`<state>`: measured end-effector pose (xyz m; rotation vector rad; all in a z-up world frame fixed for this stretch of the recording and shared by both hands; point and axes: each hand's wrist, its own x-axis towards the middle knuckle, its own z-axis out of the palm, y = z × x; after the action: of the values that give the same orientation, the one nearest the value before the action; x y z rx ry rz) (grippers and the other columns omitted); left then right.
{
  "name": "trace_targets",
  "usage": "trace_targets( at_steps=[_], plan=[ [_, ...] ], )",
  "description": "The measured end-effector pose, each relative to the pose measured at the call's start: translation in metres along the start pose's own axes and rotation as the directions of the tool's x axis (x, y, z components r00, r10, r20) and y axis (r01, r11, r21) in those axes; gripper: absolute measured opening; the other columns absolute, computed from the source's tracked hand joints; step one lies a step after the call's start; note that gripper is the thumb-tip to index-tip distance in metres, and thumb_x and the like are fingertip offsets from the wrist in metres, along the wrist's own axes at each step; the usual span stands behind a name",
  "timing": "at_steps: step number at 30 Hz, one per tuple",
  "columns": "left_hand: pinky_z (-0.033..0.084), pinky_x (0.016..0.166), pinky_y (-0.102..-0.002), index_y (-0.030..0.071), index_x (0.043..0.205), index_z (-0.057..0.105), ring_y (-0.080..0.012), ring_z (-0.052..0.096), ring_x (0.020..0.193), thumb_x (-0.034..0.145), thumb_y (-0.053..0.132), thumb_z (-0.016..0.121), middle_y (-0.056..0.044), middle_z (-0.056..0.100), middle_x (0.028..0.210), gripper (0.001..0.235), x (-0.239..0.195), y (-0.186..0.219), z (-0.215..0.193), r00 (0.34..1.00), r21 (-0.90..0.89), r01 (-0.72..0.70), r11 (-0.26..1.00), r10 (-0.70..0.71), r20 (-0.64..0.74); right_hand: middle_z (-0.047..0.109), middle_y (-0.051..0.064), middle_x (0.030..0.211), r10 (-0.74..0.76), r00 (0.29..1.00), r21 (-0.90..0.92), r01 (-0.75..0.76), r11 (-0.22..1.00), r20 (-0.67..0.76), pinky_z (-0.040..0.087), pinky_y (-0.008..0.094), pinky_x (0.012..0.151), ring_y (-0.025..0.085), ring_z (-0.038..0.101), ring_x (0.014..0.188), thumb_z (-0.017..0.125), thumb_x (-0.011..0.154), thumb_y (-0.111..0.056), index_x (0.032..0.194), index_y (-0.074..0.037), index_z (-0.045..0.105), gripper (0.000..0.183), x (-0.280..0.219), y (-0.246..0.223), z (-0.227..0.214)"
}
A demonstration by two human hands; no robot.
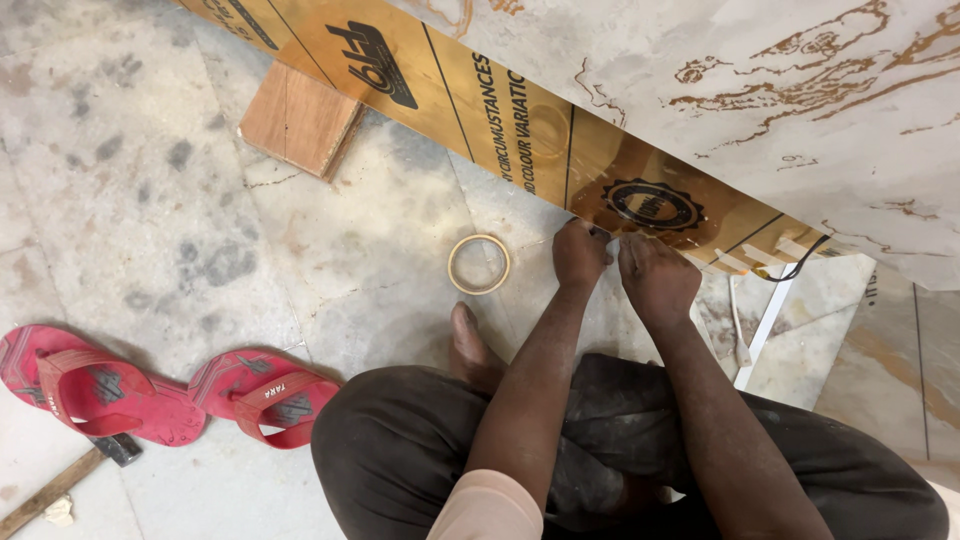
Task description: The person sits on the floor and applies masking tape to the bottom edge of a large marble-patterned tile. They repeatedly tear off small pieces of tape and press them onto the tile's edge, working along the seam where the tile meets the floor.
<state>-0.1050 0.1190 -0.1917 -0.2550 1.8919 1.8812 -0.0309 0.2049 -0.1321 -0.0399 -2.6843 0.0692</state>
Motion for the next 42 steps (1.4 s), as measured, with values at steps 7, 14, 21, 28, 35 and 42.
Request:
trace_targets(
  at_steps=[7,14,21,28,35,42],
  plan=[
    [0.053,0.045,-0.031,-0.004,0.089,0.071,-0.0192,0.069,0.049,0.092,0.005,0.069,-0.015,0.071,0.066,0.01,0.005,-0.006,0.005,0.998,-0.034,-0.053,0.998,0.053,-0.016,0.074,0.003,0.086,0.015,1.0,-0.002,-0.015,1.0,0.015,0.053,0.035,0.06,0.023,0.07,0.07,0.076,0.098,-0.019,0.094,-0.011,0.073,0.009,-0.001,0.001,0.004],
    [0.058,0.053,-0.029,-0.007,0.095,0.072,-0.0152,0.071,0.058,0.092,0.0,0.066,-0.013,0.073,0.073,0.01,0.022,-0.039,0.023,0.993,-0.284,-0.121,0.951,0.116,-0.036,0.074,0.004,0.085,0.015,1.0,0.01,-0.015,1.0,0.001,0.053,0.036,0.06,0.024,0.07,0.069,0.074,0.095,-0.017,0.094,-0.012,0.074,0.006,0.001,0.001,0.0],
    [0.06,0.057,-0.031,-0.005,0.103,0.07,-0.0143,0.07,0.064,0.093,0.0,0.068,-0.012,0.074,0.084,0.012,0.029,-0.052,0.032,0.994,-0.327,-0.109,0.939,0.099,-0.047,0.074,0.005,0.085,0.042,0.999,0.013,-0.042,0.999,0.009,0.053,0.036,0.061,0.024,0.07,0.07,0.074,0.097,-0.02,0.093,-0.011,0.075,0.009,0.002,0.0,0.0],
    [0.056,0.071,-0.031,0.001,0.122,0.062,-0.0141,0.067,0.086,0.095,-0.001,0.068,-0.007,0.071,0.105,0.027,0.04,-0.069,0.046,0.995,-0.646,-0.054,0.761,0.094,0.028,0.074,0.005,0.084,0.037,0.999,0.028,-0.037,0.999,0.0,0.053,0.036,0.061,0.025,0.071,0.07,0.075,0.096,-0.019,0.093,-0.011,0.075,0.009,0.001,0.002,0.0],
    [0.057,0.091,-0.031,0.006,0.13,0.057,-0.0168,0.067,0.105,0.091,-0.006,0.061,-0.007,0.068,0.118,0.041,0.039,-0.069,0.032,0.952,-0.784,0.174,0.596,0.101,0.289,0.074,0.005,0.085,0.04,0.999,0.04,-0.04,0.998,-0.002,0.054,0.036,0.061,0.024,0.071,0.07,0.075,0.097,-0.019,0.092,-0.011,0.074,0.009,0.002,0.002,-0.001],
    [0.053,0.096,-0.033,0.008,0.142,0.051,-0.0185,0.064,0.109,0.087,-0.015,0.057,-0.008,0.066,0.124,0.06,0.033,-0.078,0.017,0.879,-0.782,0.233,0.578,0.218,0.423,0.074,0.006,0.084,0.046,0.999,0.02,-0.047,0.999,0.026,0.053,0.037,0.061,0.025,0.07,0.069,0.074,0.097,-0.02,0.092,-0.01,0.075,0.011,0.002,0.001,-0.003]
  ],
)
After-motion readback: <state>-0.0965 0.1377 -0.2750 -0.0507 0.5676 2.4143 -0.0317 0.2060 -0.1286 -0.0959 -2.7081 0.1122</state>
